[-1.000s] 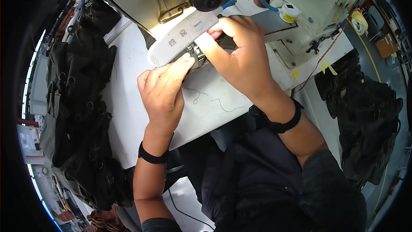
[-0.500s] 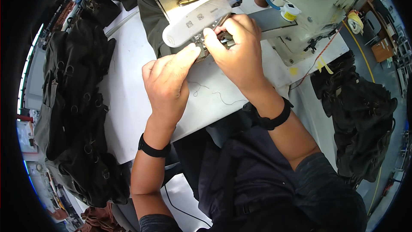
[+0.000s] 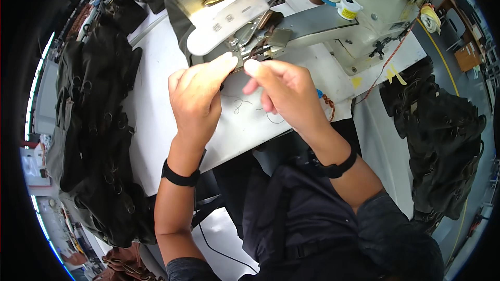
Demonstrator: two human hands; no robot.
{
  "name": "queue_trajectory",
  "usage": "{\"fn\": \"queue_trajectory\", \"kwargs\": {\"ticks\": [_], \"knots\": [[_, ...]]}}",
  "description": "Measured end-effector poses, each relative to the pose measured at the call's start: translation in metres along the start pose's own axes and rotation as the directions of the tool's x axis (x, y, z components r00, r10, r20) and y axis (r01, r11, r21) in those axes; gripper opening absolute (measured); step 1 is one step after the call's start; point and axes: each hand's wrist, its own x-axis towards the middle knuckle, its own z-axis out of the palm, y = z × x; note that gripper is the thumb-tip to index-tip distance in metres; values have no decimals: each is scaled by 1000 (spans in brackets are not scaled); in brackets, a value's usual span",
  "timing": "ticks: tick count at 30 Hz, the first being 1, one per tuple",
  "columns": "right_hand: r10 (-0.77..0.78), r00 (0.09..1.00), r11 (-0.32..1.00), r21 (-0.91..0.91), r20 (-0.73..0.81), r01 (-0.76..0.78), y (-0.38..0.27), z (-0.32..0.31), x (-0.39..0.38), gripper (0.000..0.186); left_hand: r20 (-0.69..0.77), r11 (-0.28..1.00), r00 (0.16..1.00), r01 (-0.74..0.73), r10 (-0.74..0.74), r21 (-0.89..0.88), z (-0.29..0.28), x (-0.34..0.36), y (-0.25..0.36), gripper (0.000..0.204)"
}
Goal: The person uses a sewing machine to stitch the zipper area of a green canvas bag. They trim loose threads with scissors, adjust the bag's position under the needle, and guide the fabric through the machine. The person handles multiple bags, stacking finished ones and preparing new ones for sewing.
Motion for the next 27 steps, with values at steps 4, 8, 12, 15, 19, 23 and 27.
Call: {"fn": "queue_trajectory", "kwargs": {"ticks": [4, 8, 12, 15, 19, 23, 27], "knots": [[-24, 1000, 968, 251, 0, 23, 10, 12, 17, 18, -10, 998, 998, 61, -61, -4, 4, -2, 9, 46], [-7, 999, 937, 349, -49, 24, 12, 18, 16, 19, -45, 992, 992, 117, -119, -34, 8, -2, 15, 44], [-65, 996, 935, 346, -61, 82, 15, 19, 15, 20, -59, 990, 989, 136, -138, -37, 10, -4, 15, 41], [-41, 997, 947, 316, -73, 62, 15, 20, 17, 21, -70, 989, 987, 140, -143, -37, 12, -5, 13, 39], [-41, 995, 939, 337, -89, 68, 13, 22, 17, 23, -93, 987, 983, 151, -156, -63, 14, -5, 13, 38], [-34, 994, 933, 353, -99, 67, 12, 24, 17, 23, -105, 983, 979, 165, -173, -76, 15, -4, 13, 37], [-53, 994, 935, 345, -93, 82, 10, 25, 18, 23, -121, 988, 980, 155, -156, -13, 17, -4, 11, 36]]}}
